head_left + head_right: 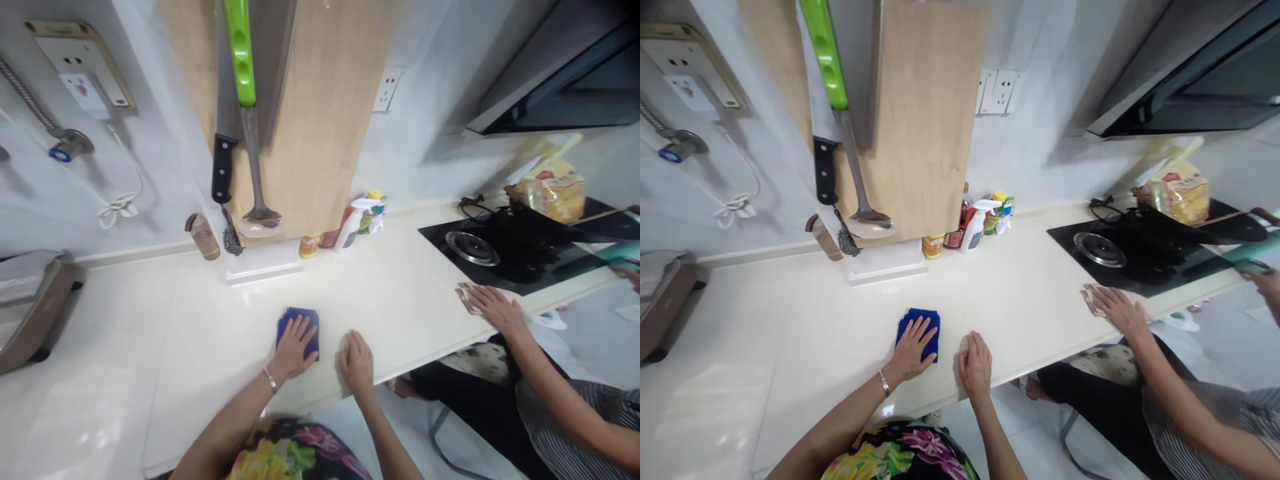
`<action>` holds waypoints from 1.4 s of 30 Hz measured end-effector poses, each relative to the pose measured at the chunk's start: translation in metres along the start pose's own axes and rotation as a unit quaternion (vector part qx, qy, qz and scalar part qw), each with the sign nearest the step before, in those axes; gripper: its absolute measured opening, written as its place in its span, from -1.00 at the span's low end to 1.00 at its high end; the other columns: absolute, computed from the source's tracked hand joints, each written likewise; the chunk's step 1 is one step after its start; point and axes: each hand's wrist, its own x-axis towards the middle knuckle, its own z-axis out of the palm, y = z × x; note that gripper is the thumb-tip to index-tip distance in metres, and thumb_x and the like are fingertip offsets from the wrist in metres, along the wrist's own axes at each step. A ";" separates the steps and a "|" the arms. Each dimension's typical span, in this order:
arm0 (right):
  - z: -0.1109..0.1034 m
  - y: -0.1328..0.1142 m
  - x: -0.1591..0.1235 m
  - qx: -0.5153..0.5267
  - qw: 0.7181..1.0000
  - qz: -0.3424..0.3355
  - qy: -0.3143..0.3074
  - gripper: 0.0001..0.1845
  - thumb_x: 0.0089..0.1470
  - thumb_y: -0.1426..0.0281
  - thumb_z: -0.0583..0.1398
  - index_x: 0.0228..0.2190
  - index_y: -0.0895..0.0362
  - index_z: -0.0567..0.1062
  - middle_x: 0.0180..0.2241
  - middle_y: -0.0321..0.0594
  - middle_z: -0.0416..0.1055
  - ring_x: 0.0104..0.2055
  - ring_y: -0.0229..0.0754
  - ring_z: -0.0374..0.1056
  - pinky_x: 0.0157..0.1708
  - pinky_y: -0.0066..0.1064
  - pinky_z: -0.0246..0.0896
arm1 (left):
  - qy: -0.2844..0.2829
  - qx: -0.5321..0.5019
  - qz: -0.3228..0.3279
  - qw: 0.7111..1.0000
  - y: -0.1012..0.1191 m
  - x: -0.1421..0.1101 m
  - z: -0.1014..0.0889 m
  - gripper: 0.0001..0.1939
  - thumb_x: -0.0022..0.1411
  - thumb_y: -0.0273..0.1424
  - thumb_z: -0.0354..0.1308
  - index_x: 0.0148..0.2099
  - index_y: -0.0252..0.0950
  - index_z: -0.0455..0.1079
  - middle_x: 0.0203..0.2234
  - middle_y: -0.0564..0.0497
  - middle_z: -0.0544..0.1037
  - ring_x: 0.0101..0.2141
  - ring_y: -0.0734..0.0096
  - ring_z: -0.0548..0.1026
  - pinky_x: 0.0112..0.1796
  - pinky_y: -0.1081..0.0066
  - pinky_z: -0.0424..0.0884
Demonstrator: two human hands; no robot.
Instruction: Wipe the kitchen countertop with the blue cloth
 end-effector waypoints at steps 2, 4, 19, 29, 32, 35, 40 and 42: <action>-0.001 0.000 -0.001 -0.002 1.000 -0.006 0.007 -0.52 0.27 0.37 0.00 0.20 0.16 0.25 0.22 0.08 0.28 0.28 0.06 0.17 0.18 0.07 0.23 | 0.010 0.016 -0.016 1.000 -0.017 -0.028 -0.010 -0.32 0.35 -0.14 0.07 0.44 -0.19 0.09 0.44 -0.13 0.04 0.43 -0.01 -0.06 0.34 -0.12 0.01; -0.001 -0.001 -0.001 -0.003 1.000 -0.011 0.005 -0.52 0.28 0.37 0.01 0.20 0.16 0.25 0.22 0.09 0.28 0.28 0.06 0.17 0.19 0.07 0.23 | 0.029 0.037 -0.048 0.998 -0.038 -0.061 -0.021 -0.33 0.36 -0.17 0.06 0.45 -0.17 0.08 0.44 -0.11 0.04 0.42 0.01 -0.05 0.34 -0.11 0.03; -0.005 0.001 -0.004 -0.003 1.000 -0.014 0.003 -0.51 0.29 0.23 0.00 0.14 0.19 0.35 0.16 0.12 0.35 0.20 0.11 0.26 0.14 0.05 0.24 | 0.113 0.135 -0.320 0.931 -0.156 -0.142 -0.081 -0.32 0.40 -0.15 -0.09 0.45 -0.31 0.05 0.40 -0.21 0.14 0.40 -0.03 0.05 0.35 -0.13 0.00; 0.001 0.005 -0.006 -0.019 0.999 -0.030 -0.001 -0.49 0.27 0.25 -0.01 0.16 0.20 0.33 0.16 0.17 0.33 0.18 0.17 0.29 0.08 0.11 0.33 | 0.109 0.122 -0.298 0.941 -0.213 -0.091 -0.090 -0.36 0.40 -0.16 -0.12 0.41 -0.34 0.15 0.37 -0.19 0.20 0.39 0.00 0.07 0.35 -0.08 -0.01; 0.004 0.008 -0.004 -0.028 0.999 -0.046 0.002 -0.51 0.27 0.28 0.00 0.15 0.22 0.33 0.16 0.18 0.33 0.17 0.16 0.31 0.09 0.10 0.35 | 0.112 0.118 -0.290 0.943 -0.233 -0.075 -0.092 -0.38 0.43 -0.18 -0.18 0.40 -0.36 0.17 0.38 -0.19 0.20 0.39 0.02 0.08 0.36 -0.07 -0.02; 0.005 0.011 -0.004 -0.033 0.998 -0.049 0.000 -0.52 0.26 0.29 0.01 0.14 0.21 0.34 0.16 0.17 0.34 0.16 0.16 0.33 0.08 0.11 0.38 | 0.117 0.112 -0.285 0.945 -0.252 -0.060 -0.093 -0.39 0.43 -0.18 -0.18 0.40 -0.34 0.18 0.38 -0.18 0.20 0.38 0.01 0.09 0.36 -0.08 -0.03; 0.006 0.014 -0.005 -0.028 0.999 -0.037 -0.005 -0.52 0.24 0.29 0.03 0.13 0.20 0.35 0.16 0.17 0.35 0.14 0.17 0.35 0.08 0.11 0.39 | 0.106 0.104 -0.279 0.949 -0.281 -0.034 -0.097 -0.38 0.41 -0.18 -0.16 0.40 -0.34 0.19 0.37 -0.18 0.21 0.39 0.00 0.09 0.35 -0.08 -0.03; 0.006 0.013 -0.005 -0.032 0.999 -0.028 -0.006 -0.53 0.24 0.28 0.03 0.11 0.21 0.36 0.15 0.17 0.36 0.14 0.17 0.36 0.08 0.11 0.38 | 0.100 0.100 -0.276 0.951 -0.291 -0.025 -0.100 -0.38 0.40 -0.18 -0.16 0.39 -0.35 0.20 0.37 -0.18 0.22 0.38 -0.01 0.10 0.35 -0.07 -0.03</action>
